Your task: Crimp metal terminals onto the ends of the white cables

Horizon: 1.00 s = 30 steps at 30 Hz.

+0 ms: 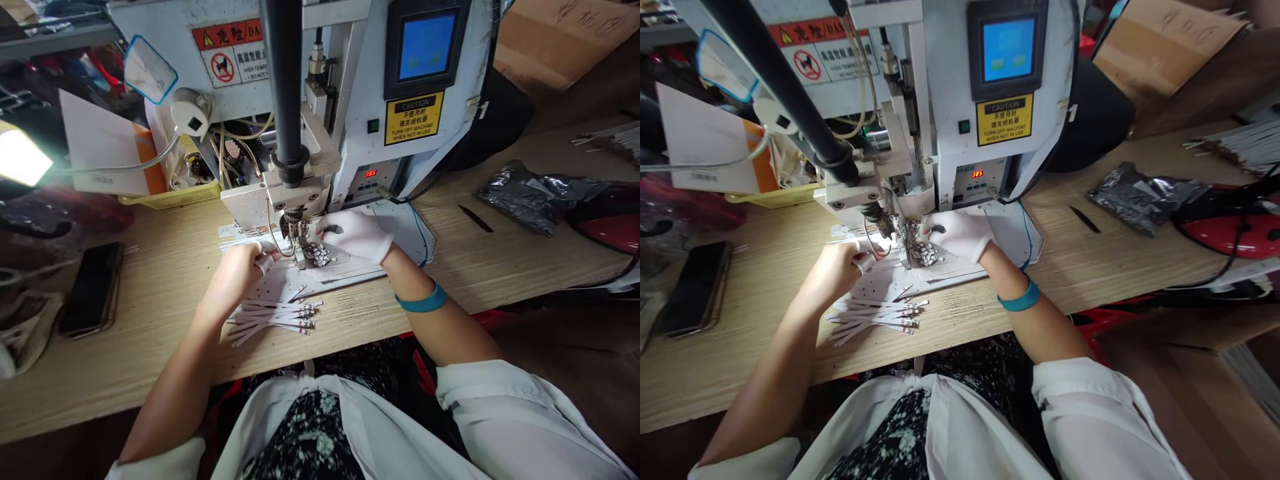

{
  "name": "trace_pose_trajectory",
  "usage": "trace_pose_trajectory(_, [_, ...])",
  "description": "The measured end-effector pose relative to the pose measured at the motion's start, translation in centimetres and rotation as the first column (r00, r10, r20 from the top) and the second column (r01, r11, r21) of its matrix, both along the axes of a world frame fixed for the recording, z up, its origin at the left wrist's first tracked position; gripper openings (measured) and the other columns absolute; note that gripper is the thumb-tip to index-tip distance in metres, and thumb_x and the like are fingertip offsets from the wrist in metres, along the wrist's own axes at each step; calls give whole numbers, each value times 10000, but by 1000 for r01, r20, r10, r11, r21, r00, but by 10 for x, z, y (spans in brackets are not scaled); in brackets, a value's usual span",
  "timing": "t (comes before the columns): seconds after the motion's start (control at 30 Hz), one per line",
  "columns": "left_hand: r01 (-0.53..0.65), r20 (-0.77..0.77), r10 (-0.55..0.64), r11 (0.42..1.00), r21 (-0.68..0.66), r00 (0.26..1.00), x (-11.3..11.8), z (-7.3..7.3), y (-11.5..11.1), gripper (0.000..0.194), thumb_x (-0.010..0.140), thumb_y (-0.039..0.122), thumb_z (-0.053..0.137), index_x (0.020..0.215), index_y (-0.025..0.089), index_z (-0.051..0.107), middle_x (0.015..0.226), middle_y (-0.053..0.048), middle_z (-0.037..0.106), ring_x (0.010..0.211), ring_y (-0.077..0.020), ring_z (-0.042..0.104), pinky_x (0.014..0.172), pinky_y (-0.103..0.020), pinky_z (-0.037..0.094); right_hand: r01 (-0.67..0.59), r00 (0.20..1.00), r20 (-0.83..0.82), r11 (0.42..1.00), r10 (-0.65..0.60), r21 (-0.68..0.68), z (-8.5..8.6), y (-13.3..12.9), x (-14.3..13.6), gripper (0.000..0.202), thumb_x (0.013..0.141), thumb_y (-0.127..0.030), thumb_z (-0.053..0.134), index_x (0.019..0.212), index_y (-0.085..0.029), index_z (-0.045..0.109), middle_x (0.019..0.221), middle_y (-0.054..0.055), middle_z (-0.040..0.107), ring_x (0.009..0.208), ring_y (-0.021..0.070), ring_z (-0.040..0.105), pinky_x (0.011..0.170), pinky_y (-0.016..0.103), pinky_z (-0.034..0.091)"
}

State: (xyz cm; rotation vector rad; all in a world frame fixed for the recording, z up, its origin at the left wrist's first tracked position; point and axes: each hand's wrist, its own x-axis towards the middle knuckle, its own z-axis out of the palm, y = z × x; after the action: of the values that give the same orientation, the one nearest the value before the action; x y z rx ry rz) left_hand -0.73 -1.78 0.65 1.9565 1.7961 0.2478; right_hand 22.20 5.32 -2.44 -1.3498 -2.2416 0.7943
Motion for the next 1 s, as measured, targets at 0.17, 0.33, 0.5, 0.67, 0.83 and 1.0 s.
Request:
trace_pose_trajectory(0.17, [17, -184, -6, 998, 55, 983, 0, -19, 9, 279, 832, 315, 525, 719, 145, 716, 711, -110, 691, 654, -220, 617, 599, -280, 401, -56, 993, 103, 998, 56, 2, -3, -5, -14, 192, 768, -156, 604, 870, -200, 760, 937, 22, 756, 872, 193, 655, 749, 285, 451])
trace_pose_trajectory(0.33, [135, -87, -125, 983, 127, 988, 2, -25, 10, 224, 808, 212, 493, 713, 138, 682, 913, -112, 676, 754, -214, 613, 687, -296, 457, -18, 997, 70, 1000, 18, 3, -4, -6, -17, 114, 734, -140, 623, 785, -171, 721, 820, 28, 732, 775, 176, 630, 693, 273, 437])
trace_pose_trajectory(0.5, [187, -6, -189, 965, 182, 982, 1, -24, 11, 169, 790, 148, 494, 760, 141, 660, 796, -80, 644, 755, -215, 577, 737, -320, 472, 67, 970, -204, 949, -134, -308, 7, -12, -16, 21, 709, -131, 619, 716, -150, 622, 614, 4, 629, 547, 128, 570, 488, 232, 411])
trace_pose_trajectory(0.67, [236, -27, -235, 953, 191, 972, -1, -28, 12, 204, 762, 80, 445, 762, 137, 641, 818, -96, 627, 767, -212, 561, 724, -319, 466, -39, 872, -421, 822, -249, -568, 11, -15, -16, 126, 664, -104, 674, 698, -157, 565, 541, -14, 581, 437, 94, 531, 396, 197, 424])
trace_pose_trajectory(0.83, [307, -63, -300, 935, 180, 952, -4, -36, 14, 208, 766, 81, 431, 725, 142, 625, 794, -92, 606, 737, -200, 547, 704, -310, 452, -183, 762, -578, 759, -292, -625, 5, -16, -18, 191, 643, -158, 724, 739, -152, 559, 533, -36, 561, 407, 79, 518, 378, 188, 444])
trace_pose_trajectory(1.0, [315, -42, -312, 939, 135, 949, -6, -37, 14, 245, 719, 65, 396, 751, 156, 621, 837, -79, 632, 766, -191, 576, 729, -289, 475, -240, 701, -638, 737, -319, -632, 1, -16, -20, 240, 615, -195, 748, 757, -152, 559, 591, -37, 567, 428, 75, 527, 367, 185, 459])
